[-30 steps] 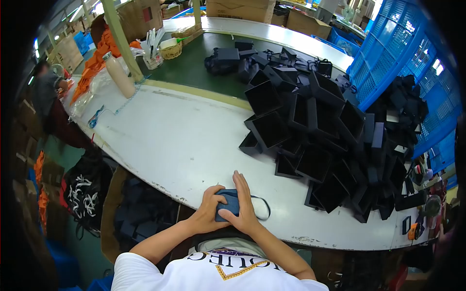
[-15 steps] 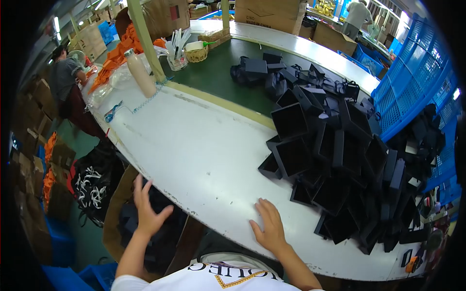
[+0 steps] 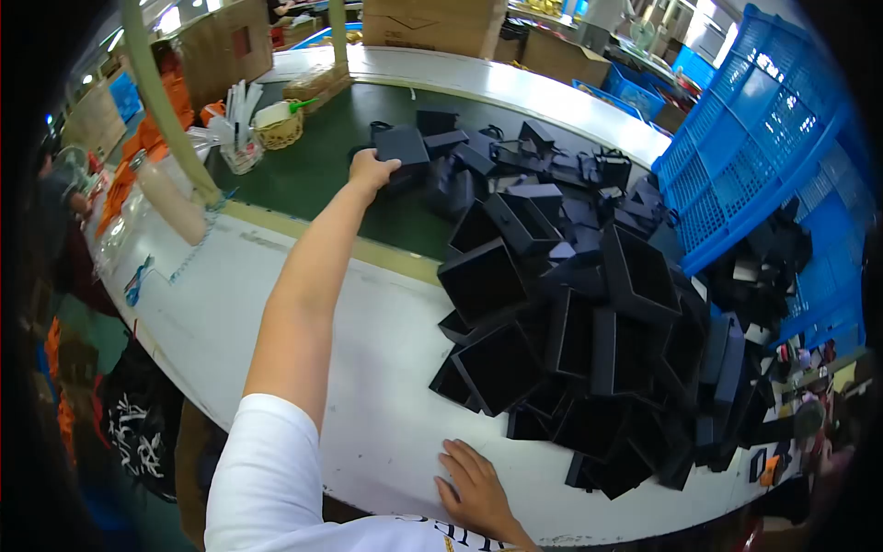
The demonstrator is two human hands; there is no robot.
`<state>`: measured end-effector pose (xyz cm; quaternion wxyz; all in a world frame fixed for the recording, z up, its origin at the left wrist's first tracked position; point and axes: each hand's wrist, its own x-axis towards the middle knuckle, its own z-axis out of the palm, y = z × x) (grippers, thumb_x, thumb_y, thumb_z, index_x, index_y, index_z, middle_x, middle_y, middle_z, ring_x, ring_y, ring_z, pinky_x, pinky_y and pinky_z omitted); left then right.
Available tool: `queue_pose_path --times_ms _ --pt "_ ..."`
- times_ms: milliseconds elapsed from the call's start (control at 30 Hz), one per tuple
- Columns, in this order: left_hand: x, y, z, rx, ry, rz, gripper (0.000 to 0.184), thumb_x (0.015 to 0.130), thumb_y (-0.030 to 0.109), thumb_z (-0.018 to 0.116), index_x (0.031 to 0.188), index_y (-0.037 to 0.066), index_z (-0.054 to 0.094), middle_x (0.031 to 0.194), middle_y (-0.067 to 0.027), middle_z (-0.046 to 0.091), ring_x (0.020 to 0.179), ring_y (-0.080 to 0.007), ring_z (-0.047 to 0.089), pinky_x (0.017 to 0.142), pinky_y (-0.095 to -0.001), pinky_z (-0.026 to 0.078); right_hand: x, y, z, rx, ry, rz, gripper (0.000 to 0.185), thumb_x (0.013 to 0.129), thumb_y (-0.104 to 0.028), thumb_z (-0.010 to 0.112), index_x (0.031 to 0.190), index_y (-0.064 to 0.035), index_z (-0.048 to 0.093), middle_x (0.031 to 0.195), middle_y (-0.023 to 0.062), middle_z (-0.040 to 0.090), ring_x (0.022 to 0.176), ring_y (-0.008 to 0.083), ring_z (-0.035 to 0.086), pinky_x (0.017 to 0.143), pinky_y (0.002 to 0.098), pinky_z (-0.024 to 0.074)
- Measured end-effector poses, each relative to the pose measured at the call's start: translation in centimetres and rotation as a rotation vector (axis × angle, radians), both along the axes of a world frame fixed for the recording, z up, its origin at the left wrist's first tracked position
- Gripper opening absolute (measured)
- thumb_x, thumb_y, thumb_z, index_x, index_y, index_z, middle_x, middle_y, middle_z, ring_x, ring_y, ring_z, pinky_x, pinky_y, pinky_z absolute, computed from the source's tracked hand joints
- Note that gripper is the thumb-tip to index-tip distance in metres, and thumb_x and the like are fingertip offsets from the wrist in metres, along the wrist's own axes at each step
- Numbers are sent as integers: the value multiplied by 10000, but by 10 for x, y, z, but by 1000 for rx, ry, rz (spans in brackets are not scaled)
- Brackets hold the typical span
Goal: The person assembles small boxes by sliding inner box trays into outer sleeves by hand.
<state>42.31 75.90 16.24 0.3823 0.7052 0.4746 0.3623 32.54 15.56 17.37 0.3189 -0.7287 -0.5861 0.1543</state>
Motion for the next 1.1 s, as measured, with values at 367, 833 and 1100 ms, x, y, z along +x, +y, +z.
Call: queue_pose_path --times_ms 367,833,1100 --pt "-189 -194 102 -58 188 -795 164 968 198 720 920 53 660 792 15 612 766 -74 575 685 -259 441 -1 -8 -7 221 -5 35 332 891 -64 688 1208 27 659 1381 175 605 1311 342 566 1068 450 473" --pt "-235 -445 61 15 157 -996 131 861 110 759 985 70 765 914 -86 697 840 -212 665 757 -342 516 -40 -47 -11 381 -181 294 349 855 -128 731 1187 -28 691 1346 141 637 1301 327 565 1143 506 397" --pt "-289 -509 96 69 176 -472 652 758 118 872 1330 29 572 1224 -138 579 959 -222 644 873 -345 525 -38 -59 -7 388 -205 115 315 840 -153 773 1137 -66 714 1150 95 676 1063 286 629 943 496 476"
